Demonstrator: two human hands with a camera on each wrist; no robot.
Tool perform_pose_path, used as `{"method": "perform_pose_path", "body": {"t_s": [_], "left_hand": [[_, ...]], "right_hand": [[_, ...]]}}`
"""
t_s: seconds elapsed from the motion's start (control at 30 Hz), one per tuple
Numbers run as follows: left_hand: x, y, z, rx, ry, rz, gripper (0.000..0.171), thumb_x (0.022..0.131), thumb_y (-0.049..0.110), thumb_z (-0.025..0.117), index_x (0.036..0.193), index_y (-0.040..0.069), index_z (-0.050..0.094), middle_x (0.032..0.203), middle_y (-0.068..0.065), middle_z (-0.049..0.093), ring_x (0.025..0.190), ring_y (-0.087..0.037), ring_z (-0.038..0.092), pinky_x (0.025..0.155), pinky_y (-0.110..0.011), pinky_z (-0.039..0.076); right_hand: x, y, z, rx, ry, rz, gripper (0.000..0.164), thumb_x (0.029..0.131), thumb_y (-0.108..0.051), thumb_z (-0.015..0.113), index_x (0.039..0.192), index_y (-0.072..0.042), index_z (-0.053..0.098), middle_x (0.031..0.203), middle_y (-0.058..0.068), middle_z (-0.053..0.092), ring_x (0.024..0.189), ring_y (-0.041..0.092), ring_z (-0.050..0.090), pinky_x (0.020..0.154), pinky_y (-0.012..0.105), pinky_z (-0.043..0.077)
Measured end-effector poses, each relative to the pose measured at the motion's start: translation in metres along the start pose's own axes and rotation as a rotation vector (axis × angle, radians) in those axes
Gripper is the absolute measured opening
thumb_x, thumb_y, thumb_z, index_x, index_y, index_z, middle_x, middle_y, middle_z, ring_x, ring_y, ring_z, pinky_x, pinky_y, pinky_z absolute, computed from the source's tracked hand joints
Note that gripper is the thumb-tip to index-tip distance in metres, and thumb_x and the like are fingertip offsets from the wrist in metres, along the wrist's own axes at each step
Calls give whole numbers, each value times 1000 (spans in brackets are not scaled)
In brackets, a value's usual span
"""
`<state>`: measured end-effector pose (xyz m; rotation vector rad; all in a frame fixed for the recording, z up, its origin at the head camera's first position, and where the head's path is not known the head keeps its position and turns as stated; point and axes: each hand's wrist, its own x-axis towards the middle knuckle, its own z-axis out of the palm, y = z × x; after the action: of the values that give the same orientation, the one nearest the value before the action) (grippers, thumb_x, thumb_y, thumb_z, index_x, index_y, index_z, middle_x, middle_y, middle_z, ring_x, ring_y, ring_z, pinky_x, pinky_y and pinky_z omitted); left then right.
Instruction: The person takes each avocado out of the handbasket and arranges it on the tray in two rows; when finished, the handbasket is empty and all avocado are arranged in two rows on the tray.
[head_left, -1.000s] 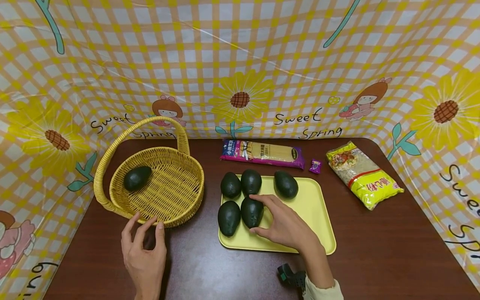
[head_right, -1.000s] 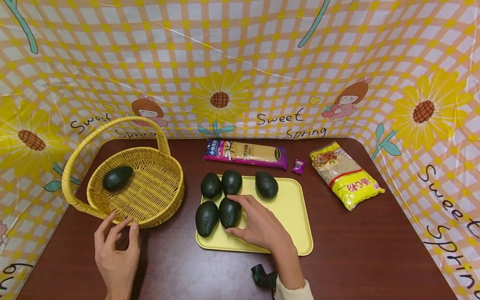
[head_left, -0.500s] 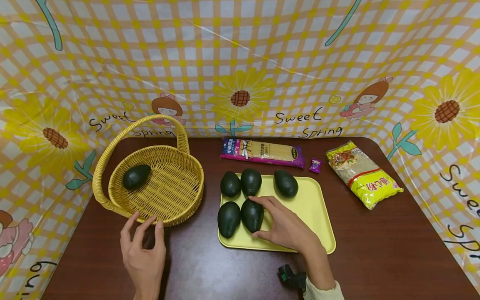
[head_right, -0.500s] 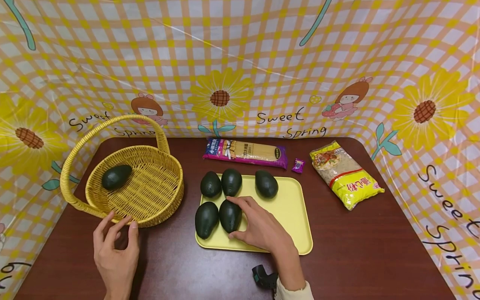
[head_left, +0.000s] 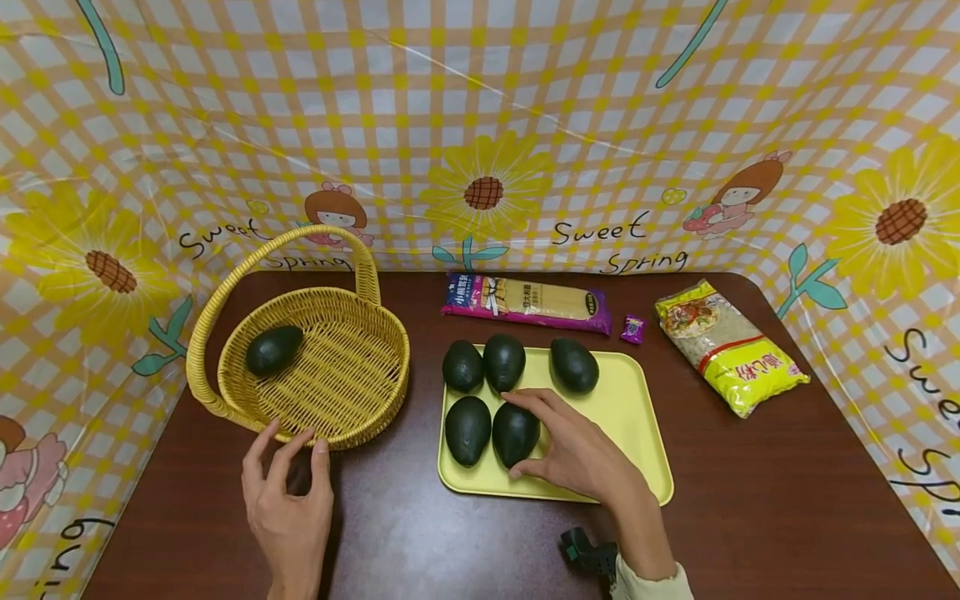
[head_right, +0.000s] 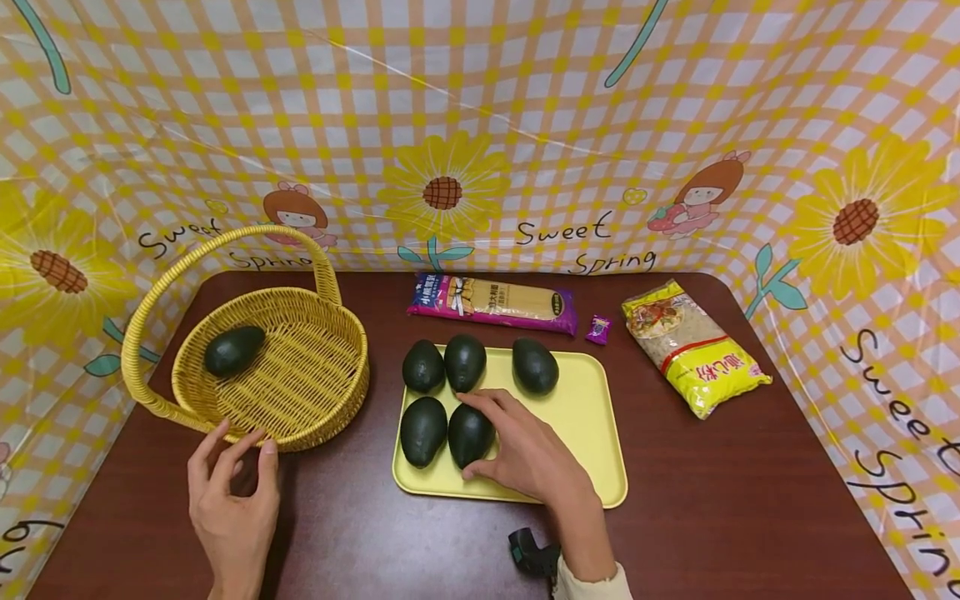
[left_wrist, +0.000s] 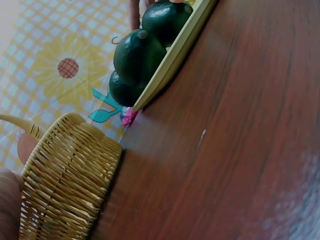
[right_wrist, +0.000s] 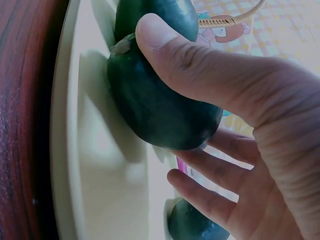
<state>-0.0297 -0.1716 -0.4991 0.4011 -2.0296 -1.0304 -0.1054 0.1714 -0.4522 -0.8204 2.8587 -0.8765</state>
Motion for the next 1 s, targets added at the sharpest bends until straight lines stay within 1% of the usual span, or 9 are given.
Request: {"method": "perform_pose_path", "body": {"t_s": [0.13, 0.37, 0.63, 0.73, 0.8, 1.0], "left_hand": [[0, 0, 0, -7, 5, 10, 20, 88, 5, 89, 107, 5, 84, 144, -19, 64, 135, -45, 56, 102, -69, 42], [0, 0, -1, -2, 2, 13, 20, 89, 6, 89, 108, 5, 84, 144, -19, 64, 135, -45, 56, 102, -69, 43], [1, 0, -1, -9, -15, 13, 20, 90, 8, 88, 110, 6, 84, 146, -17, 63, 136, -46, 55, 103, -70, 41], [1, 0, -1, -13, -17, 15, 20, 90, 8, 88, 110, 5, 84, 146, -18, 63, 135, -46, 55, 103, -71, 41], [1, 1, -2, -13, -16, 16, 19, 91, 8, 87, 110, 5, 84, 146, -18, 63, 135, -47, 55, 103, -71, 41], [1, 1, -2, -17, -16, 17, 19, 90, 7, 88, 109, 5, 84, 145, -18, 63, 134, -47, 55, 102, -70, 41]], "right_hand": [[1, -1, -2, -11, 2, -19, 95, 74, -34, 102, 156, -24, 56, 146, 0, 60, 129, 23, 65, 98, 51, 58], [4, -6, -8, 9, -15, -48, 91, 74, -26, 102, 154, -16, 59, 154, 17, 55, 138, 34, 59, 108, 54, 53], [7, -12, -13, 12, -25, -70, 79, 79, -15, 99, 150, -13, 63, 156, 21, 53, 139, 40, 58, 108, 55, 52], [9, -16, -14, 7, -36, -66, 74, 82, -16, 97, 148, -13, 64, 158, 21, 52, 140, 41, 58, 108, 56, 52], [11, -20, -16, -4, -46, -64, 71, 85, -20, 95, 148, -14, 64, 159, 21, 52, 140, 40, 58, 107, 55, 52], [25, -35, -22, -32, -72, -84, 67, 91, -29, 90, 151, -14, 62, 161, 18, 49, 139, 37, 60, 107, 52, 54]]}}
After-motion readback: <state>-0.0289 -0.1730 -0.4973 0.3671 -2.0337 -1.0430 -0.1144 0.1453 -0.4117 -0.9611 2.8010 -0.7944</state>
